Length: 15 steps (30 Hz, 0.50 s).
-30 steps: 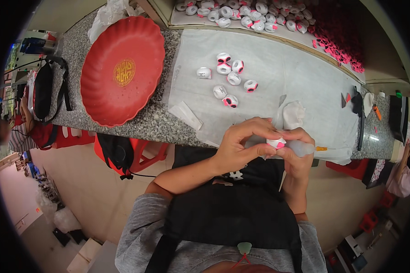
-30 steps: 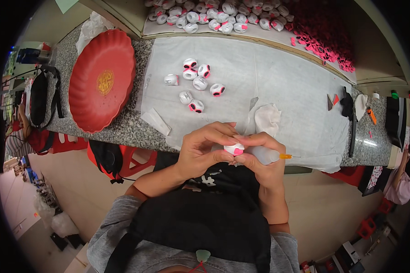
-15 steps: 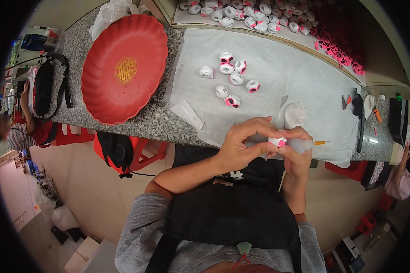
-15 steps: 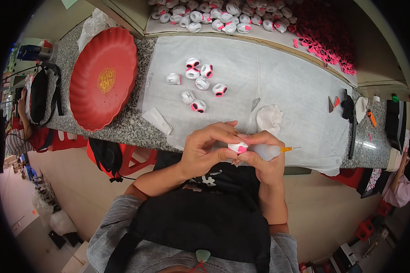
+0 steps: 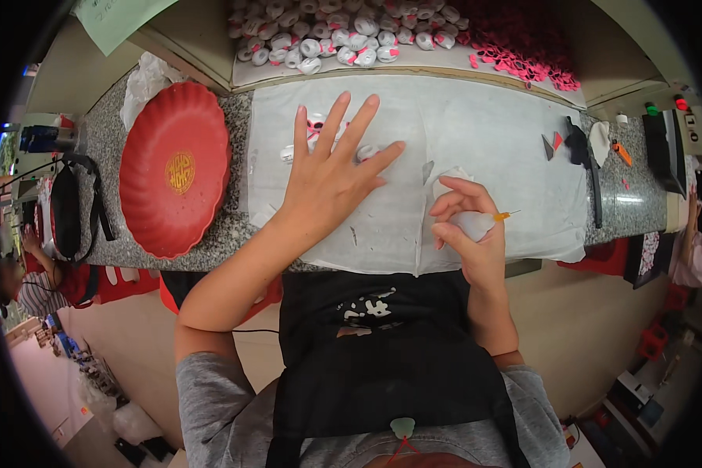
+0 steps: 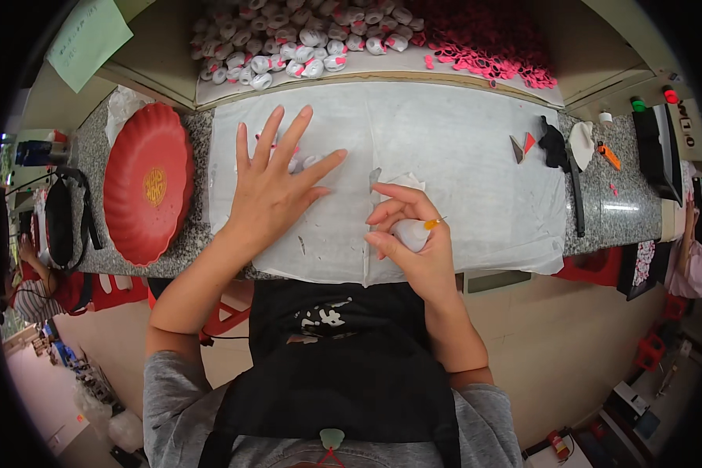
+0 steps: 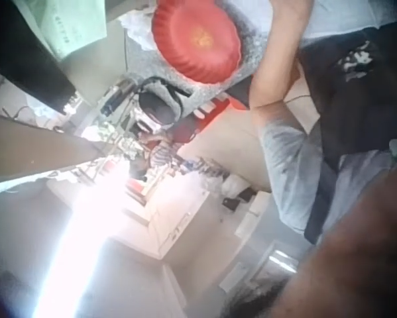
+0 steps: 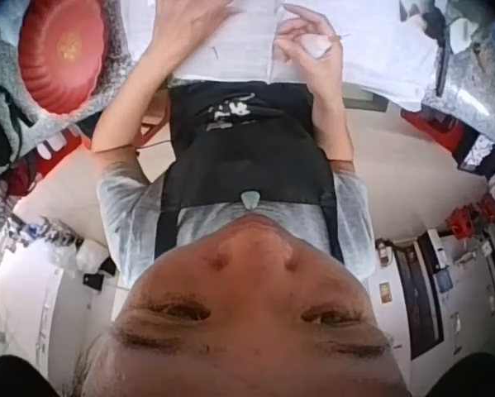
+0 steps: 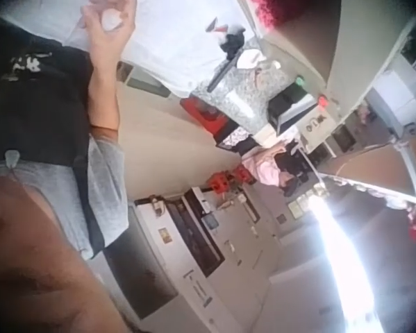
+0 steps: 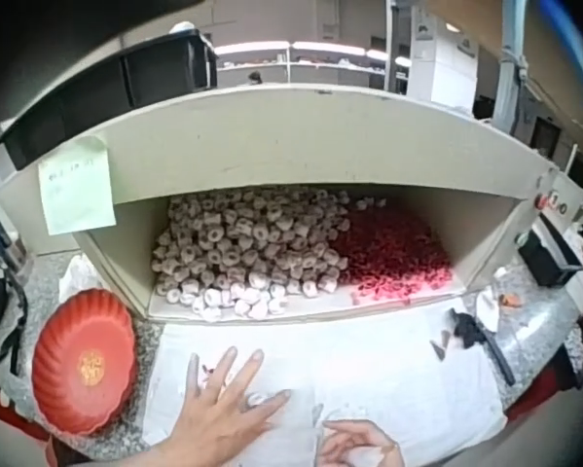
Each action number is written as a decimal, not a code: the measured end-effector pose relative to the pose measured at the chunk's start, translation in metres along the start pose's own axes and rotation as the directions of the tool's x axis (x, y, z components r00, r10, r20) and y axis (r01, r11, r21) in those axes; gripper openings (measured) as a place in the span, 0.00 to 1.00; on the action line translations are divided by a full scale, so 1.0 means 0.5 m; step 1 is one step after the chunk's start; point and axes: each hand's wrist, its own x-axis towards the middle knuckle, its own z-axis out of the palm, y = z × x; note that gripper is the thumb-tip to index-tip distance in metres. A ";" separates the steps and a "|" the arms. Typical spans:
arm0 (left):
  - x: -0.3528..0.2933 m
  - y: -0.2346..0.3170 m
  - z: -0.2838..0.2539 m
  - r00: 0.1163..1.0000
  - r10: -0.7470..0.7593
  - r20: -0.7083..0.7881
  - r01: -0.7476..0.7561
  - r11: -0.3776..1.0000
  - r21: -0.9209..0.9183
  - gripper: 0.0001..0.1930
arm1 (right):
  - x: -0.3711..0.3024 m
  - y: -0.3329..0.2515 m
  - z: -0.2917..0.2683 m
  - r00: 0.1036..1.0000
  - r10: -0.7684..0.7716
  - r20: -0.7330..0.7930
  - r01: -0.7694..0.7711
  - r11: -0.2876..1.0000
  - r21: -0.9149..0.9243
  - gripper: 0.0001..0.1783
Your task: Gluing small plastic character heads at a factory workbench.
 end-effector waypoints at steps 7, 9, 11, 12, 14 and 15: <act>0.223 -0.046 0.077 0.934 0.240 -0.264 -0.208 0.967 0.143 0.14 | -0.007 -0.004 -0.014 0.980 -0.184 -0.081 0.185 0.983 0.005 0.34; 0.263 -0.067 0.104 0.923 0.276 -0.269 -0.226 0.953 0.203 0.12 | -0.012 -0.009 -0.016 0.980 -0.192 -0.058 0.193 0.981 0.017 0.35; 0.277 -0.080 0.125 0.907 0.345 -0.241 -0.271 0.917 0.294 0.06 | -0.016 -0.010 -0.018 0.976 -0.209 -0.062 0.209 0.978 0.003 0.32; 0.282 -0.085 0.131 0.910 0.339 -0.239 -0.266 0.919 0.292 0.06 | -0.018 -0.009 -0.018 0.973 -0.222 -0.067 0.223 0.975 -0.006 0.30; 0.283 -0.089 0.132 0.880 0.398 -0.257 -0.322 0.901 0.292 0.05 | -0.018 -0.008 -0.024 0.968 -0.243 -0.061 0.245 0.969 0.031 0.27; 0.280 -0.086 0.127 0.887 0.388 -0.250 -0.312 0.903 0.296 0.05 | -0.018 -0.007 -0.027 0.961 -0.268 -0.062 0.272 0.960 0.067 0.25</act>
